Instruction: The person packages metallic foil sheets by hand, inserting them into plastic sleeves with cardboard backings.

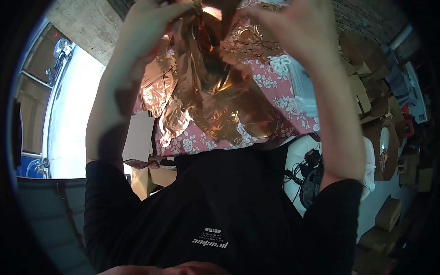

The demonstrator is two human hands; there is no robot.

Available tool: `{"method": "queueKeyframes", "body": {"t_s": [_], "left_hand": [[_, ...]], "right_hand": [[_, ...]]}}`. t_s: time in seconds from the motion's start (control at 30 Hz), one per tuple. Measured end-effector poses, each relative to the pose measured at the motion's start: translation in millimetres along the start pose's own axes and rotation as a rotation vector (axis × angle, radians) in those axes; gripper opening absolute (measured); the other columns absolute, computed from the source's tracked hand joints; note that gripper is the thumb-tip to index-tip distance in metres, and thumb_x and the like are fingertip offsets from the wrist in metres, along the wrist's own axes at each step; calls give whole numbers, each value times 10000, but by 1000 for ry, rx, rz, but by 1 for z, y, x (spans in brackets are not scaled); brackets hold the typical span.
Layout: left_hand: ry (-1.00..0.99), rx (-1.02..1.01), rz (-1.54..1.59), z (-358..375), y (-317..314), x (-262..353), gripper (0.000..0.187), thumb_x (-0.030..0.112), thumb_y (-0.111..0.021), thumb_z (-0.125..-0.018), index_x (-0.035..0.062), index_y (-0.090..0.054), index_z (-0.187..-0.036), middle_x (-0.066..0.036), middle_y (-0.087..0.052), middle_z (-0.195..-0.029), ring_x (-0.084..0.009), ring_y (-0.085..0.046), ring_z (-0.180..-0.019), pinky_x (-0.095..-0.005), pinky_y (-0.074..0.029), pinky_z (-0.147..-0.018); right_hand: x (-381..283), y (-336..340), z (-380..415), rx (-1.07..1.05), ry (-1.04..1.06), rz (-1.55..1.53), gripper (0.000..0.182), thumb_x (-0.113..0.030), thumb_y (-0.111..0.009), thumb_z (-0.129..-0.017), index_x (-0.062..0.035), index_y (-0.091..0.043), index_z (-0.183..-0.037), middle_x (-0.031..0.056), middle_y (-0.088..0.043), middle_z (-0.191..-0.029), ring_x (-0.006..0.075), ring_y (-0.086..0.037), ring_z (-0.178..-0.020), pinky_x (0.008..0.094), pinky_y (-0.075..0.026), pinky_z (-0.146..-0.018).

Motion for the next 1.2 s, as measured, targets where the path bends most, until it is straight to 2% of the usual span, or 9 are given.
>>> {"method": "queueKeyframes", "body": {"t_s": [0.07,0.13,0.2,0.23,0.27,0.43,0.53,0.93,1.2], "left_hand": [[294,-184,768,-21,-3,-49,144,111,-685,-1017,-12,-758,-1035,-81,-759,-841,-168,-696,-665,-351,-542,-580],[264,-170,877,-17,-12,-63,133,81,-661,-1032,-27,-738,-1051,-84,-774,-888,-188,-720,-695,-339,-565,-603],[-504,-387,1322,-18,-25,-69,121,71,-663,-1001,-2,-759,-1010,-113,-780,-876,-212,-738,-731,-346,-583,-641],[266,-154,830,-4,-15,-108,431,136,-724,-1009,-45,-623,-1387,-164,-753,-1239,-211,-751,-1112,-326,-629,-956],[275,-152,825,2,-16,-119,431,136,-724,-1009,-45,-623,-1387,-164,-753,-1239,-211,-751,-1112,-326,-629,-956],[550,-281,1045,38,-48,-176,160,38,-654,-1039,-20,-654,-1188,-77,-728,-1074,-158,-722,-946,-307,-636,-838],[572,-363,1088,48,-53,-191,206,38,-637,-1054,-40,-620,-1244,-97,-722,-1101,-167,-724,-974,-308,-635,-886],[373,-266,1053,78,-20,-193,214,102,-640,-1071,-32,-665,-1237,-109,-752,-1129,-165,-732,-986,-292,-598,-871],[634,-184,962,97,-78,-247,196,82,-720,-989,-10,-676,-1156,-96,-741,-1065,-177,-732,-930,-346,-615,-836]], "right_hand": [[18,-29,68,-297,-639,-1356,701,-234,-873,-862,-23,-585,-1466,112,-707,-1331,227,-639,-1320,351,-526,-1055],[2,-42,159,-817,-1044,-1564,973,-272,-955,-797,-40,-443,-1592,62,-592,-1495,180,-506,-1455,350,-457,-1162],[-24,-20,183,-1161,-1018,-1309,952,-201,-998,-729,-34,-506,-1526,73,-664,-1401,159,-585,-1358,361,-481,-1128],[-38,-11,198,-1305,-1196,-1308,866,-103,-981,-730,-18,-537,-1469,72,-729,-1272,152,-642,-1250,325,-505,-1069],[-51,-10,219,-1152,-1444,-1616,822,25,-938,-741,-3,-526,-1453,63,-769,-1133,177,-654,-1241,323,-559,-1012],[-63,6,229,-793,-1314,-1479,1024,126,-901,-734,1,-368,-1599,208,-501,-1570,293,-580,-1394,391,-626,-1010],[-62,-13,226,-1045,-1268,-1492,1114,124,-911,-721,-11,-309,-1648,218,-317,-1689,303,-556,-1416,384,-616,-1025],[-83,-42,230,-1597,-957,-1394,430,96,-811,-855,51,-638,-1245,57,-706,-1050,118,-740,-969,266,-577,-793],[-64,10,252,-1280,-1502,-1485,448,151,-714,-914,18,-590,-1323,20,-667,-957,102,-688,-830,229,-561,-742]]}}
Point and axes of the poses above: each hand's wrist, its own z-axis away from the middle knuckle, its own y-axis out of the back of the hand, x = y × z, the point moved 4 cm from there along -z, towards the middle knuckle
